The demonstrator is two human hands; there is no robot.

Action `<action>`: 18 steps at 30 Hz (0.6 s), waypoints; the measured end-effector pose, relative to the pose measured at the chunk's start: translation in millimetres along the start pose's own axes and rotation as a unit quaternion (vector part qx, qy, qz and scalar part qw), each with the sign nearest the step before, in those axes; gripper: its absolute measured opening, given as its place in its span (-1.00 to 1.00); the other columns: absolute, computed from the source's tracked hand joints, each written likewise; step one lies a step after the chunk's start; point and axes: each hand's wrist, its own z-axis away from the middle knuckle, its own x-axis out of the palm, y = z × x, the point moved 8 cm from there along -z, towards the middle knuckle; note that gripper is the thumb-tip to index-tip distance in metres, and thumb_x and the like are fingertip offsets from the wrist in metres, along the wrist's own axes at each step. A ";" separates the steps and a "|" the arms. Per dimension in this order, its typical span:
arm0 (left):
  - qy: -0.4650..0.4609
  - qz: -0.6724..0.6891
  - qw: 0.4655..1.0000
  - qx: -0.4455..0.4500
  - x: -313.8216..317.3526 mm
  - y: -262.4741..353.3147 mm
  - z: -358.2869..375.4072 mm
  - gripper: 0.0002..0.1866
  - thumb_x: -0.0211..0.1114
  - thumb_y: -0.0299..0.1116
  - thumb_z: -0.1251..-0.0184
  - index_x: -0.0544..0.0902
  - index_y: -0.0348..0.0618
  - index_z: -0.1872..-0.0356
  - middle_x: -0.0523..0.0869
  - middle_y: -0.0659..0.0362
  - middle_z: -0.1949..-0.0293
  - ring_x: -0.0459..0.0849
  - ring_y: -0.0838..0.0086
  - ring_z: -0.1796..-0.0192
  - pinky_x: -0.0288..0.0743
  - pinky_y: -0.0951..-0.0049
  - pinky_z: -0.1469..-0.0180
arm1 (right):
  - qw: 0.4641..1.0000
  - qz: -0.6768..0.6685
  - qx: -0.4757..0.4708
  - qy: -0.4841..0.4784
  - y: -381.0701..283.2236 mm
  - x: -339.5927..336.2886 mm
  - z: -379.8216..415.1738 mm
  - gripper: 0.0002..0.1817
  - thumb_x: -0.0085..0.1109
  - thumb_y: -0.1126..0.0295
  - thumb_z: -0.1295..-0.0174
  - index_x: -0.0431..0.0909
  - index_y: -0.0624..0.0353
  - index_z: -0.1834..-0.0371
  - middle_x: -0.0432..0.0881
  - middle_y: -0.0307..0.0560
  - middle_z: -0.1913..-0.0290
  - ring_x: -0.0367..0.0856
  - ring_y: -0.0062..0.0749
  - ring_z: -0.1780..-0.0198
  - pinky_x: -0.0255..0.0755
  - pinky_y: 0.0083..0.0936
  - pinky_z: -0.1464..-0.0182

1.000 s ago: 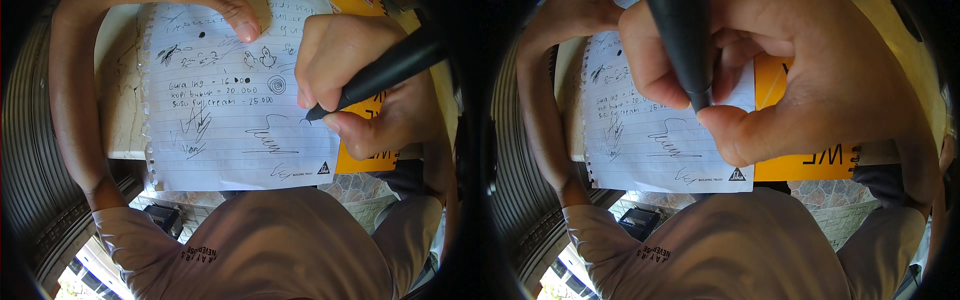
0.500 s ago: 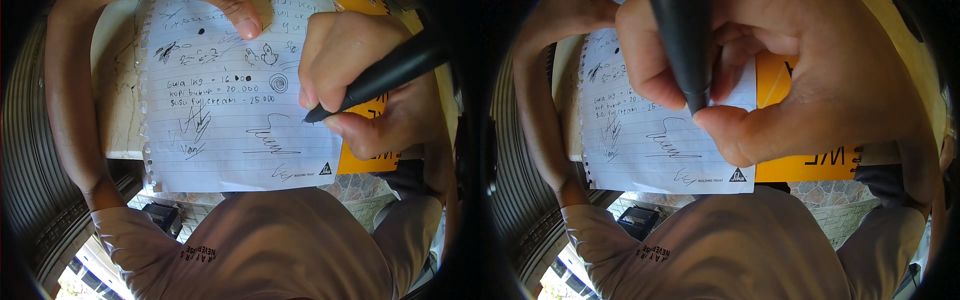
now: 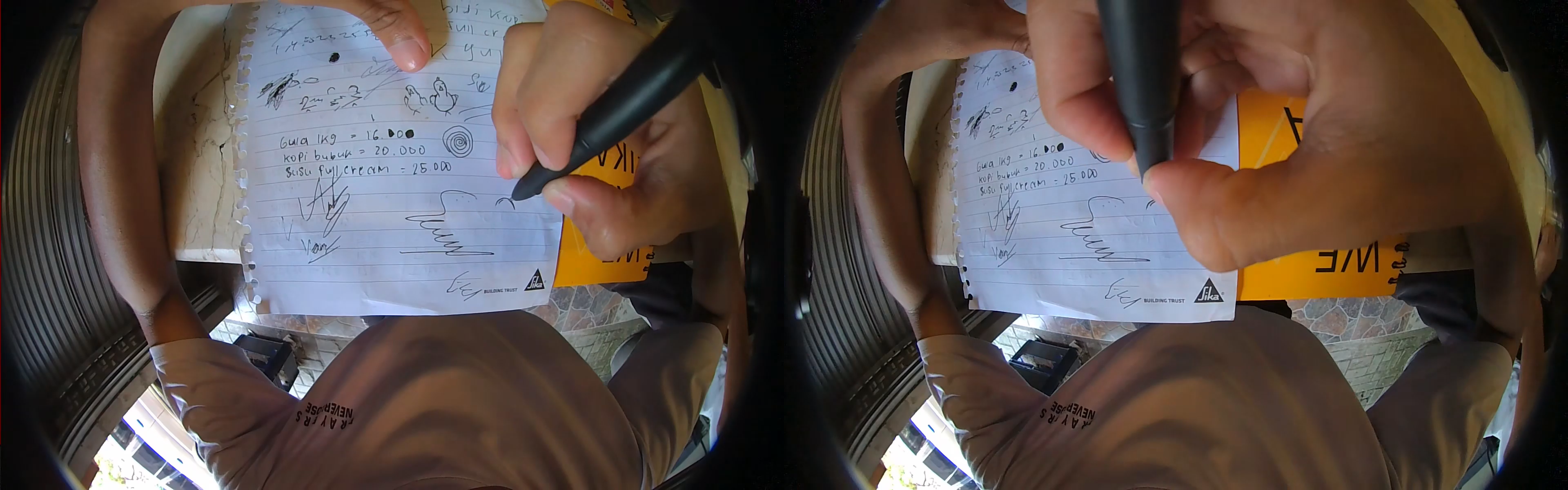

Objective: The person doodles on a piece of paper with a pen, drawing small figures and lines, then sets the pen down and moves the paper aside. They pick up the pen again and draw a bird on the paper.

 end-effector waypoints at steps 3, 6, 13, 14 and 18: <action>0.018 -0.036 0.999 0.032 -3.2 4.9 0.8 -0.17 0.79 -0.01 0.26 0.56 -0.21 -0.04 0.56 0.07 -0.04 0.53 0.18 -0.11 0.45 0.24 -0.14 | 1.000 -0.004 0.004 0.000 -2.7 -5.6 8.8 -0.85 0.34 0.57 -0.23 0.60 0.23 0.17 0.71 -0.08 0.31 0.64 -0.45 0.43 0.49 -0.49 0.31; 0.038 -0.073 0.994 0.068 -5.3 10.6 4.5 -0.17 0.79 -0.01 0.26 0.56 -0.20 -0.04 0.56 0.05 -0.07 0.53 0.17 -0.15 0.45 0.22 -0.16 | 0.977 0.191 -0.085 0.050 -21.2 3.7 15.0 -0.79 0.28 0.60 -0.04 0.48 0.16 0.28 0.55 -0.04 0.33 0.62 -0.35 0.25 0.46 -0.50 0.26; 0.032 -0.007 0.999 -0.003 -6.1 1.4 1.6 -0.16 0.78 0.01 0.25 0.56 -0.22 -0.05 0.56 0.03 -0.09 0.55 0.16 -0.15 0.45 0.21 -0.19 | 0.980 0.189 -0.032 0.053 -17.2 1.8 12.4 -0.79 0.27 0.60 -0.09 0.46 0.17 0.26 0.52 -0.06 0.30 0.61 -0.32 0.21 0.49 -0.46 0.18; 0.033 -0.006 0.999 -0.003 -5.4 0.3 2.7 -0.16 0.78 0.01 0.25 0.56 -0.22 -0.05 0.56 0.03 -0.09 0.55 0.16 -0.15 0.45 0.21 -0.19 | 0.981 0.189 -0.048 0.025 -17.0 4.3 12.7 -0.80 0.26 0.61 -0.09 0.46 0.17 0.26 0.51 -0.07 0.30 0.61 -0.31 0.21 0.50 -0.45 0.17; 0.025 -0.031 0.999 0.034 -5.9 3.1 3.5 -0.16 0.78 -0.01 0.25 0.56 -0.22 -0.05 0.56 0.04 -0.10 0.56 0.17 -0.12 0.47 0.23 -0.15 | 0.979 0.194 -0.045 0.029 -22.5 6.4 8.4 -0.79 0.25 0.62 -0.08 0.46 0.17 0.26 0.51 -0.09 0.31 0.61 -0.30 0.20 0.52 -0.44 0.17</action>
